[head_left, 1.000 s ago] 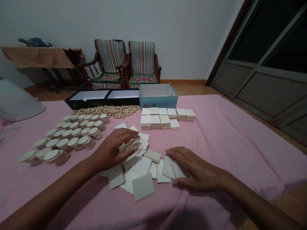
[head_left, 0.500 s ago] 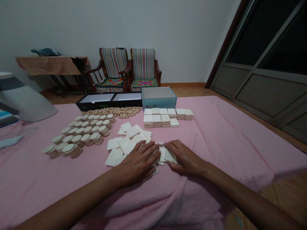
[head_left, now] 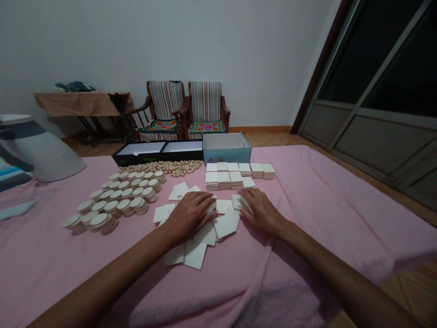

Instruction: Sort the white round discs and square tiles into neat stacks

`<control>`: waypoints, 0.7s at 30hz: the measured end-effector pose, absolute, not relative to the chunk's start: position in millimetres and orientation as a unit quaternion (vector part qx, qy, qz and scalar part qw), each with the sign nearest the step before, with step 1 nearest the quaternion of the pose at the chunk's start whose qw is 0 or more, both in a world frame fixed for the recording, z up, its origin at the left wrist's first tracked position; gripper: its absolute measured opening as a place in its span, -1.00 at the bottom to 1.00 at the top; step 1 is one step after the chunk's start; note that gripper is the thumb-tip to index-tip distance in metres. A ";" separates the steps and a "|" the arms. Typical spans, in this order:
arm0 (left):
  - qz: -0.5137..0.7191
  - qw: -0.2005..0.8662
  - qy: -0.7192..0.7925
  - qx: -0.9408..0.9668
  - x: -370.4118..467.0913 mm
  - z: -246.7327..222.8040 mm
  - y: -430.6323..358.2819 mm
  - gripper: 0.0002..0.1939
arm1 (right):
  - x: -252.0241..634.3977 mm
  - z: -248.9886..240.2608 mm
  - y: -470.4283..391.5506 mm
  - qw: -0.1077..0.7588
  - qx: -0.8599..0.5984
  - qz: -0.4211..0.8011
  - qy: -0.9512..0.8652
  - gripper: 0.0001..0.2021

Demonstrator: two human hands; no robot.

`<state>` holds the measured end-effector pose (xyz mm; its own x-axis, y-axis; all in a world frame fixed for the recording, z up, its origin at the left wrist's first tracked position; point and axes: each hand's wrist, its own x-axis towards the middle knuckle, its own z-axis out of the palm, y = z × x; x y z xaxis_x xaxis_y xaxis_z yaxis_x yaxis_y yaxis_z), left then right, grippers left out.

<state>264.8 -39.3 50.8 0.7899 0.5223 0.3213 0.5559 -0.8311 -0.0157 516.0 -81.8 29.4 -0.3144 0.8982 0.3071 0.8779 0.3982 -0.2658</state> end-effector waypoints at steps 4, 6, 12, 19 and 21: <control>-0.093 0.013 -0.204 -0.974 217.9 59.2 -61.5 -0.27 | 492.3 38.1 -101.6 0.230 -0.453 0.076 -0.858 -0.56; -0.064 0.015 -0.195 -0.979 202.7 57.4 -70.0 -0.14 | 476.9 39.2 -110.0 0.213 -0.404 0.095 -0.884 -0.45; -0.031 0.079 -0.205 -0.975 200.8 37.0 -63.8 -0.15 | 446.8 27.8 -112.3 0.169 -0.389 0.084 -0.902 -0.27; -0.059 0.099 -0.207 -0.971 228.9 35.5 -42.3 -0.23 | 455.4 32.7 -99.5 0.196 -0.462 0.048 -0.864 -0.43; -0.060 0.095 -0.219 -0.969 237.0 36.4 -35.9 -0.26 | 462.1 34.3 -95.8 0.210 -0.472 0.047 -0.855 -0.47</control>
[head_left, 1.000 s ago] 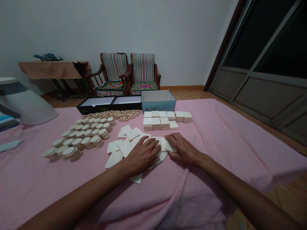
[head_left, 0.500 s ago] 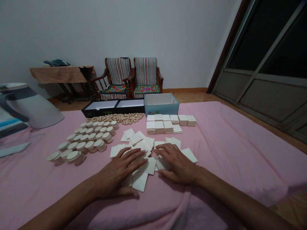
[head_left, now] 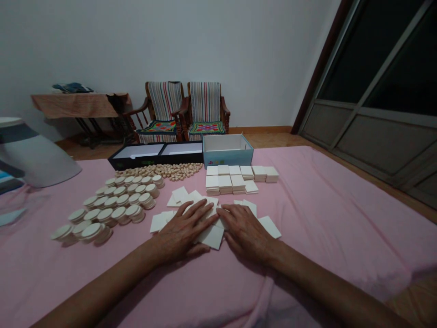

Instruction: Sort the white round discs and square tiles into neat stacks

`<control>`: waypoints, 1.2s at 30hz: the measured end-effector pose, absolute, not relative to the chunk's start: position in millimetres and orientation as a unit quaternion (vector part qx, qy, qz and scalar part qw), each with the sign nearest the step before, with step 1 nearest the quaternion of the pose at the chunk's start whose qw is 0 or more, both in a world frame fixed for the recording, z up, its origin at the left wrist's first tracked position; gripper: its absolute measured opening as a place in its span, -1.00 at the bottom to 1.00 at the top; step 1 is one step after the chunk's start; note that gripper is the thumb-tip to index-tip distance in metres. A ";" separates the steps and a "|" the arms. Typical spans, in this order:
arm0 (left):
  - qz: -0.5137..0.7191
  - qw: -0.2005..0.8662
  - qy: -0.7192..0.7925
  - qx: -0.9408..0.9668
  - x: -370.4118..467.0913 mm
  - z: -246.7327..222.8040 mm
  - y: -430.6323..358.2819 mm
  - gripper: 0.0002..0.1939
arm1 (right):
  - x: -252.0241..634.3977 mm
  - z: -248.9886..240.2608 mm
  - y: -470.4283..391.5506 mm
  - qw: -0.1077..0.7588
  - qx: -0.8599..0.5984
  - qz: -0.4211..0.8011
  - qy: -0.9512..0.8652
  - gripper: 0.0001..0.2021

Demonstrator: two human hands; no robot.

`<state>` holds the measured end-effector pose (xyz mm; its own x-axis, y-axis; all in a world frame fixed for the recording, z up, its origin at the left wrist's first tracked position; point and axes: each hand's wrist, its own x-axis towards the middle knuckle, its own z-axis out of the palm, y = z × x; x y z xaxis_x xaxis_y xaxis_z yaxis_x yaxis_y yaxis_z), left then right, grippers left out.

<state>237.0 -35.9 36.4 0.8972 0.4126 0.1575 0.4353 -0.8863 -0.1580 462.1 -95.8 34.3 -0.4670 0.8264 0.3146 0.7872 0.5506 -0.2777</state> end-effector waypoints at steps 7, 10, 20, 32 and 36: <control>-0.123 0.086 -0.284 -0.947 255.4 34.2 -10.0 -0.43 | 515.0 33.7 -69.6 0.282 -0.500 0.093 -0.813 -0.62; -0.171 0.093 -0.320 -0.927 254.4 29.7 -3.2 -0.45 | 537.3 36.9 -61.2 0.208 -0.563 0.152 -0.785 -0.49; -0.323 0.065 -0.391 -0.859 227.0 17.3 6.2 -0.65 | 549.1 21.9 -58.0 0.199 -0.585 0.198 -0.761 -0.48; -0.339 0.055 -0.383 -0.858 225.0 17.4 6.4 -0.72 | 576.3 22.7 -1.2 0.256 -0.577 0.022 -0.775 -0.55; -0.341 0.058 -0.381 -0.858 225.3 18.3 5.4 -0.72 | 576.8 6.0 7.2 0.299 -0.555 0.055 -0.775 -0.51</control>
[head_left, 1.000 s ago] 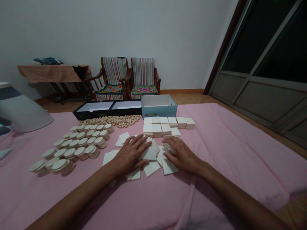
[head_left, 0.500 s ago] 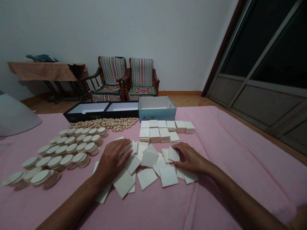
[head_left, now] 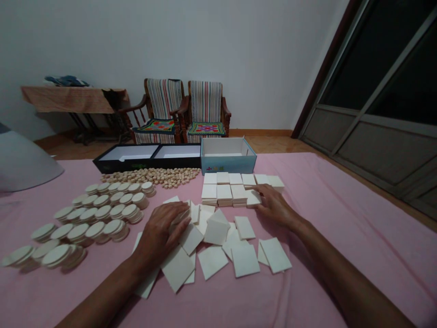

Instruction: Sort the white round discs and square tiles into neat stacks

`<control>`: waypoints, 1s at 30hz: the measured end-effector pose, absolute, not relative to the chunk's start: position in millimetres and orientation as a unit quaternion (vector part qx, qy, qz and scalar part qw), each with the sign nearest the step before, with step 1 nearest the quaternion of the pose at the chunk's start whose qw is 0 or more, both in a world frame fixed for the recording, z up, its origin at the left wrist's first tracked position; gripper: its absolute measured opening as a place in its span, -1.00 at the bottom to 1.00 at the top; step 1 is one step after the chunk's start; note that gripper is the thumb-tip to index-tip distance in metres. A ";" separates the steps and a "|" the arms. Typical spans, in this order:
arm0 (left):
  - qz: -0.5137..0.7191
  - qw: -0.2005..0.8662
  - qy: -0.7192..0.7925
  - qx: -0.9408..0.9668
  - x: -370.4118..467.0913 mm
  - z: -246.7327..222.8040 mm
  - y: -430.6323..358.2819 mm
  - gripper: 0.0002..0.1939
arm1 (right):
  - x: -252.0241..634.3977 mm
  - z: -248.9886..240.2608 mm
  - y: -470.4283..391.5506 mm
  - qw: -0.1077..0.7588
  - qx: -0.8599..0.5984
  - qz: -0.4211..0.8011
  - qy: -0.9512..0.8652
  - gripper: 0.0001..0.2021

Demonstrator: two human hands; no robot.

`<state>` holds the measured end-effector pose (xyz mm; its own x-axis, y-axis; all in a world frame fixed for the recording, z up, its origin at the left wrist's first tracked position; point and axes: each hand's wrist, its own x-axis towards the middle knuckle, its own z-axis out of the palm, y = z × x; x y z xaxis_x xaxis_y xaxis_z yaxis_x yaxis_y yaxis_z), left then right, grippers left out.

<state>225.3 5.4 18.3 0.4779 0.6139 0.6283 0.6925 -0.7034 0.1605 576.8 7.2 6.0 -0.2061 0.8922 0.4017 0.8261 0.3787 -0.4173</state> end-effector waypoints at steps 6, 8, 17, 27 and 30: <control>-0.339 0.045 -0.389 -0.855 226.9 20.8 3.3 -0.72 | 576.6 25.5 -12.5 0.313 -0.541 0.139 -0.768 -0.69; -0.336 0.039 -0.394 -0.855 227.2 21.3 3.3 -0.72 | 571.8 34.9 -23.3 0.255 -0.504 0.218 -0.796 -0.67; -0.328 0.041 -0.386 -0.861 226.5 20.7 3.0 -0.75 | 549.5 31.5 -38.9 0.150 -0.466 0.246 -0.837 -0.46; -0.324 0.037 -0.389 -0.862 227.3 21.6 2.6 -0.75 | 580.6 41.9 -16.6 0.296 -0.572 0.091 -0.759 -0.48; -0.327 0.034 -0.390 -0.860 227.7 21.8 2.5 -0.75 | 584.1 28.4 -4.3 0.296 -0.597 0.055 -0.744 -0.52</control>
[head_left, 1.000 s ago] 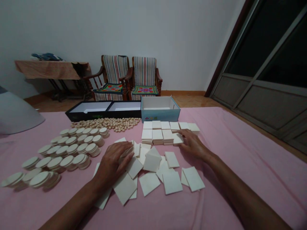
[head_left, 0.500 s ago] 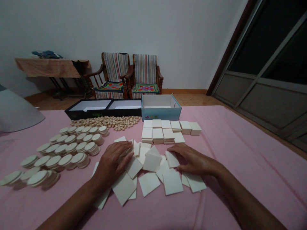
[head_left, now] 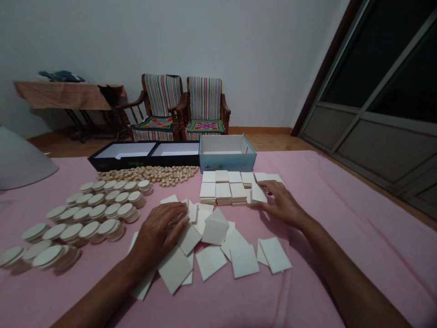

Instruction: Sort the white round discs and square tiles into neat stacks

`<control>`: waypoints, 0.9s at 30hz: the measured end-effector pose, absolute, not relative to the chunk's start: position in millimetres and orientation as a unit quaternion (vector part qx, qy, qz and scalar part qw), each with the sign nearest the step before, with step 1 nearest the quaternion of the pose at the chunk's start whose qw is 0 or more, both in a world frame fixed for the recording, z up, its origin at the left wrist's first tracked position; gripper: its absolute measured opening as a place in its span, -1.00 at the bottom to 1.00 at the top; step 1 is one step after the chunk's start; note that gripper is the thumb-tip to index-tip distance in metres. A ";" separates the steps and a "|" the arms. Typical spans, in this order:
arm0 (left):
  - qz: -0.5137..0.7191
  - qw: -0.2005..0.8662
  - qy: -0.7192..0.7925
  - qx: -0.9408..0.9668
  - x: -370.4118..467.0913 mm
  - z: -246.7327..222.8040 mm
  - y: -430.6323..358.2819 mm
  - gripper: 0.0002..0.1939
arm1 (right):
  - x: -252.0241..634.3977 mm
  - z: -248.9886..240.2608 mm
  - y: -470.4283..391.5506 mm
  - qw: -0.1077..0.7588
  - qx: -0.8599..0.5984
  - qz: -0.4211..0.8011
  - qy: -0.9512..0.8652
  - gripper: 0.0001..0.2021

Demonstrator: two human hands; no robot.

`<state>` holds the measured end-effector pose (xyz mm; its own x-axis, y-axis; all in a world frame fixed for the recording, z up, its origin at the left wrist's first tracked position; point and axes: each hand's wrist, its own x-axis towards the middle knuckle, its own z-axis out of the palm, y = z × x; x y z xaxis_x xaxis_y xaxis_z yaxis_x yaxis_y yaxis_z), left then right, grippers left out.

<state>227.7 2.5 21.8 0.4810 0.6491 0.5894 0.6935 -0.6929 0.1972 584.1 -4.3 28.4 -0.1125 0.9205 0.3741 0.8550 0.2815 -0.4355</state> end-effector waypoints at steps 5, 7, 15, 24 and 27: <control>-0.329 0.031 -0.388 -0.860 227.1 21.7 2.6 -0.75 | 585.0 6.0 5.4 0.329 -0.568 0.081 -0.750 -0.55; -0.330 0.034 -0.386 -0.861 226.8 21.6 2.6 -0.75 | 583.9 5.0 4.6 0.352 -0.551 0.089 -0.751 -0.55; -0.322 0.026 -0.394 -0.860 228.2 23.2 1.4 -0.75 | 526.3 46.7 -29.5 0.320 -0.447 0.134 -0.825 -0.67; -0.329 0.025 -0.388 -0.861 227.0 19.9 2.4 -0.77 | 479.7 44.8 -37.5 0.153 -0.349 0.040 -0.924 -0.61; -0.326 0.026 -0.383 -0.864 226.5 19.5 3.0 -0.78 | 476.9 42.2 -35.5 0.146 -0.355 0.023 -0.923 -0.66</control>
<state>226.5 3.0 19.5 0.4938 0.6454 0.5828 0.6790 -0.7049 0.2053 476.9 -35.5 42.2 -0.7050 0.6627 0.2525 0.6494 0.7464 -0.1456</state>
